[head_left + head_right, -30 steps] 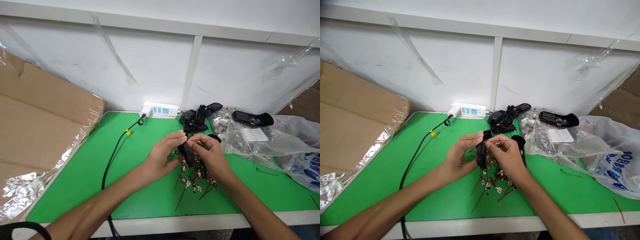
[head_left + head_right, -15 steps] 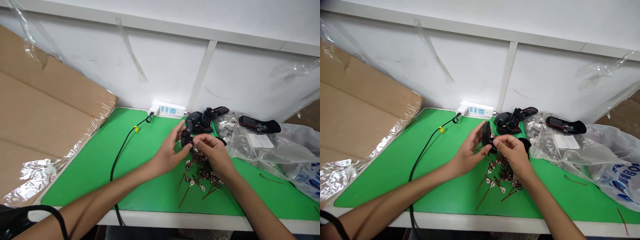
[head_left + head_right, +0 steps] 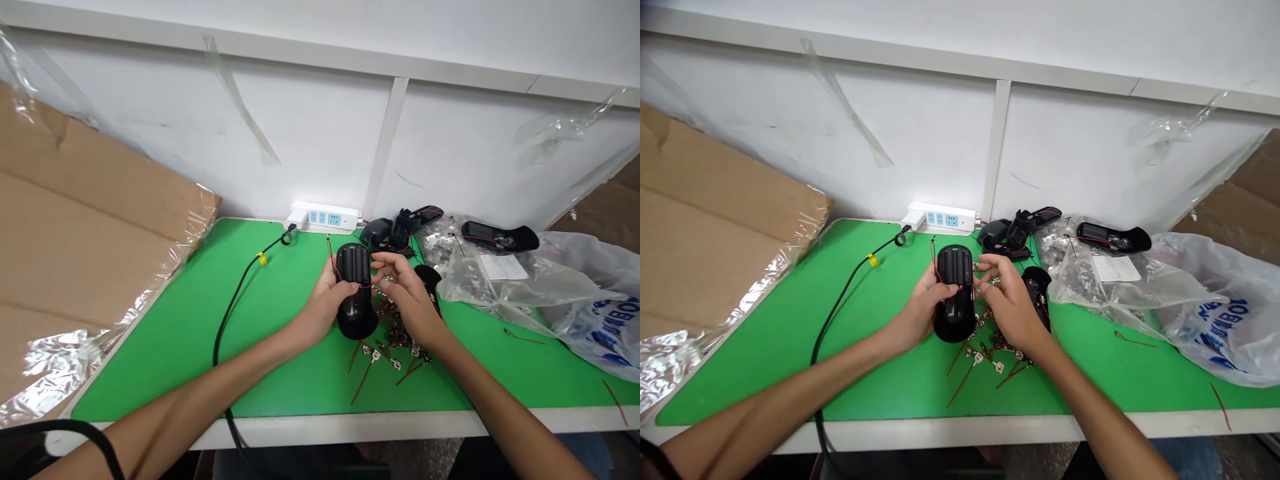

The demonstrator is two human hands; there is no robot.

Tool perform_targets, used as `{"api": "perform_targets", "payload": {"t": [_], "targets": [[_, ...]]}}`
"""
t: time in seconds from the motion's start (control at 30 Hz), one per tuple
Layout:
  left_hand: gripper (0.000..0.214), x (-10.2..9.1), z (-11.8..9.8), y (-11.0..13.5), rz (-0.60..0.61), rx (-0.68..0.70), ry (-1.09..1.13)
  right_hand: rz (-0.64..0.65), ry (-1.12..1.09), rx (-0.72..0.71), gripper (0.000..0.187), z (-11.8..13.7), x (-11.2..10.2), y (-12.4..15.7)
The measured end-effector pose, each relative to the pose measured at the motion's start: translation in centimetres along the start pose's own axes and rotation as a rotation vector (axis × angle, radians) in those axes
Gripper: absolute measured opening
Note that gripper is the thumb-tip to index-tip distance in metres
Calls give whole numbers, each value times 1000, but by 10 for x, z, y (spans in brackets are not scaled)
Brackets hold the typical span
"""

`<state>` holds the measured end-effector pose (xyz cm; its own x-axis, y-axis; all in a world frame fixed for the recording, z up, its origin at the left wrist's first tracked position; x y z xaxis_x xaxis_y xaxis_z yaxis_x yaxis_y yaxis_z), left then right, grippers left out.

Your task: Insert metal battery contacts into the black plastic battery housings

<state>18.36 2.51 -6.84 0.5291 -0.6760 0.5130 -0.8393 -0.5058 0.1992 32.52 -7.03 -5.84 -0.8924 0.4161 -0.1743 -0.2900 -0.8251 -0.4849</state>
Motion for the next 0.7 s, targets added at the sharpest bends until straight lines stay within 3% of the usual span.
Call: {"api": "perform_targets", "payload": {"t": [0.13, 0.3, 0.47, 0.7], "targets": [[60, -1, 0, 6, 63, 92, -213, 196, 234, -211, 60, 9, 2, 4], [64, -2, 2, 12, 139, 277, -453, 308, 413, -349, 63, 15, 5, 7], [64, -4, 4, 9, 210, 311, -492, 370, 415, -362, 65, 13, 7, 9], [64, -6, 4, 10, 231, 303, -488, 351, 429, -346, 67, 18, 9, 8]]}}
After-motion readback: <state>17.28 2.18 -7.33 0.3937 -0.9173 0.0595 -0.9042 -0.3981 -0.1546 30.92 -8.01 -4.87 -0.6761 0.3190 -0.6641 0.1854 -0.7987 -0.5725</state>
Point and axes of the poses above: each hand's wrist, its own y-axis away from the middle knuckle, its own x-axis out of the palm, z = x × y, the point moved 2 cm from there along -y, towards the middle knuckle, and after that the axes turned 14 degrees about -x, right-handed, at the moved point
